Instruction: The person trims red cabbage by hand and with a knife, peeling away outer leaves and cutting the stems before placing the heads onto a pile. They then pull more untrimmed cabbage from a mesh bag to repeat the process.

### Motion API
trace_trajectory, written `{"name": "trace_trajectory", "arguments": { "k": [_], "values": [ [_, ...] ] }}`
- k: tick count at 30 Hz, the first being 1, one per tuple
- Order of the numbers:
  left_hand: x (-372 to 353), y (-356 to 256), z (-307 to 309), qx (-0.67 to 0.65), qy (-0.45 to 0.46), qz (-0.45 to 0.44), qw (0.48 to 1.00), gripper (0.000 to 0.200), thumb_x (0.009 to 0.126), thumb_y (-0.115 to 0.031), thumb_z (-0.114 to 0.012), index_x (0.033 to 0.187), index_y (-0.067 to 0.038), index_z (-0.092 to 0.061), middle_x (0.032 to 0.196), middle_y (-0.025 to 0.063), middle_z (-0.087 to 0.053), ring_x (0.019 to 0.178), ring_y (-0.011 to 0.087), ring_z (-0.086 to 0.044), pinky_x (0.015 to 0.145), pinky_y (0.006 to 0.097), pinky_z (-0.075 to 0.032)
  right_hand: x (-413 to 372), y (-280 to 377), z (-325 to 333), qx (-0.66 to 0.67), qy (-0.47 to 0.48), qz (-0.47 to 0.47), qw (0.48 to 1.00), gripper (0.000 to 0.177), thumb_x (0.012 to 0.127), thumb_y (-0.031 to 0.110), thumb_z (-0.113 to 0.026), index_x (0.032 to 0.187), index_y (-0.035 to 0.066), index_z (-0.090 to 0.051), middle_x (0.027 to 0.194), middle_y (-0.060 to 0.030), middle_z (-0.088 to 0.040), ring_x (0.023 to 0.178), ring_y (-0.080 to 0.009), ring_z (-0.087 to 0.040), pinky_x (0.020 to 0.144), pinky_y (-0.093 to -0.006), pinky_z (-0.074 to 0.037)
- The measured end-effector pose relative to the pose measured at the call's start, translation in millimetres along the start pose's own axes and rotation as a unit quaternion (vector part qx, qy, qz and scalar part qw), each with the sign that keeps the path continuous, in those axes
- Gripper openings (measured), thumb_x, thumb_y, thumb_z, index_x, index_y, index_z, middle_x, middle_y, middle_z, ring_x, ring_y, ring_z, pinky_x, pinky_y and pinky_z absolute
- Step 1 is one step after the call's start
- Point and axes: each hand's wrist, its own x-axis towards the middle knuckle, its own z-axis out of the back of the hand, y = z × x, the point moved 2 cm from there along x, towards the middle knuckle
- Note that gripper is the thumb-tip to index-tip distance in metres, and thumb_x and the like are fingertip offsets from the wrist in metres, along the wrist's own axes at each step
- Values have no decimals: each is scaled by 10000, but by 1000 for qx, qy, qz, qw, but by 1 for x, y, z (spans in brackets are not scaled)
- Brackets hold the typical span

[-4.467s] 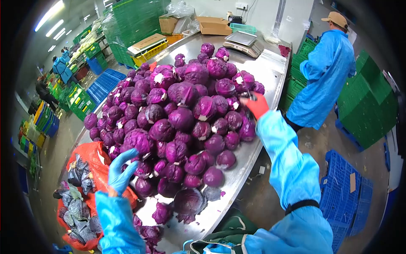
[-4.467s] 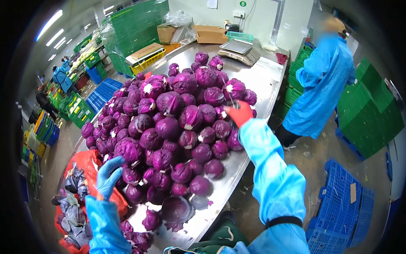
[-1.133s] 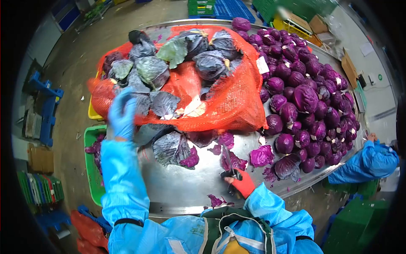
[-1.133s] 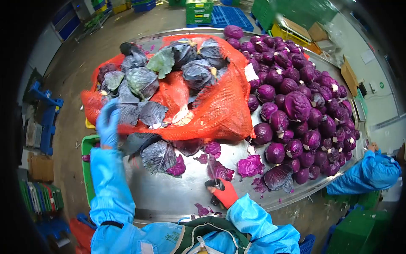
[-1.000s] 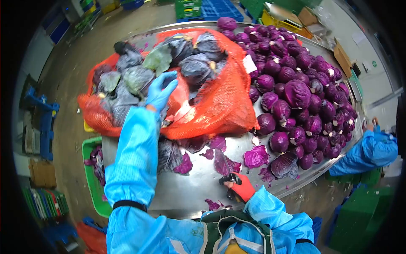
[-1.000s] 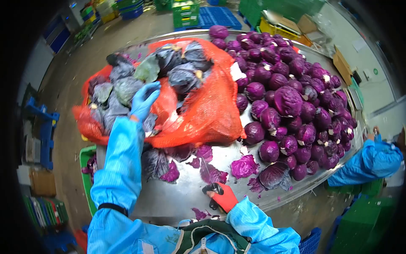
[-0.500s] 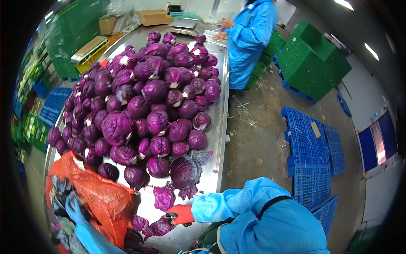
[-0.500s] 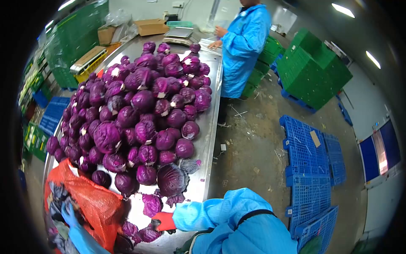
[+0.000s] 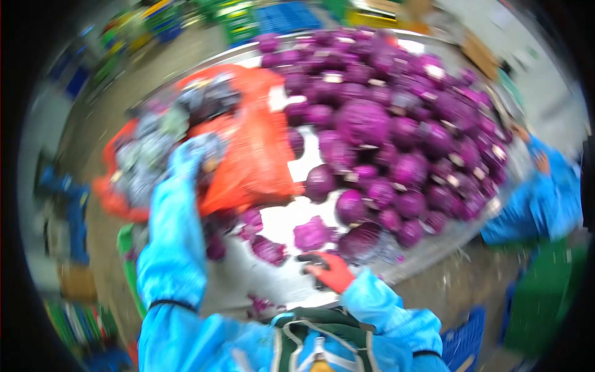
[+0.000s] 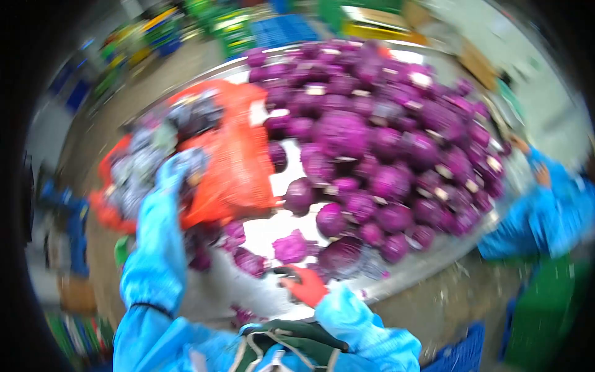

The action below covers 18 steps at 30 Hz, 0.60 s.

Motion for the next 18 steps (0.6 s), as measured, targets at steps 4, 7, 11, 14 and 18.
{"name": "trace_trajectory", "arguments": {
  "k": [4,7,11,14,18],
  "values": [
    [11,24,-2,210,-94,68,971,720,589,-623,-731,1199,-276,-569,1261,132,-483,1220,342,-402,1024,485,-317,-5,10,0,1,-48,0,999,368,847,178,-620,1195,67,-581,886,-39,-643,656,-70,-536,544,-226,-431],
    [-13,25,1,159,-96,42,982,718,604,-544,-769,1213,-237,-545,1314,138,-402,1225,371,-360,1044,471,-300,19,20,-8,29,-66,42,996,371,825,182,-645,1161,28,-608,842,-6,-610,778,-70,-532,654,-219,-418],
    [-83,41,4,78,-180,-54,979,578,658,-420,-786,1115,-147,-560,1346,176,-365,1244,364,-337,1038,476,-282,96,102,-62,104,-63,97,988,381,815,212,-658,1152,40,-613,791,24,-563,636,-68,-491,552,-227,-382],
    [-110,86,16,62,-179,-114,975,403,729,-341,-763,993,-109,-564,1142,153,-525,1092,303,-497,929,427,-387,184,148,-106,115,-27,117,986,339,820,231,-654,1093,33,-624,710,-35,-569,479,-135,-530,428,-305,-403],
    [-73,109,38,-205,-113,50,971,494,837,-360,-676,1175,-27,-537,1084,132,-610,952,204,-585,832,311,-460,292,113,-140,51,-23,6,998,447,801,450,-665,911,23,-593,619,-99,-563,436,-192,-541,386,-330,-411]
  ]
}}
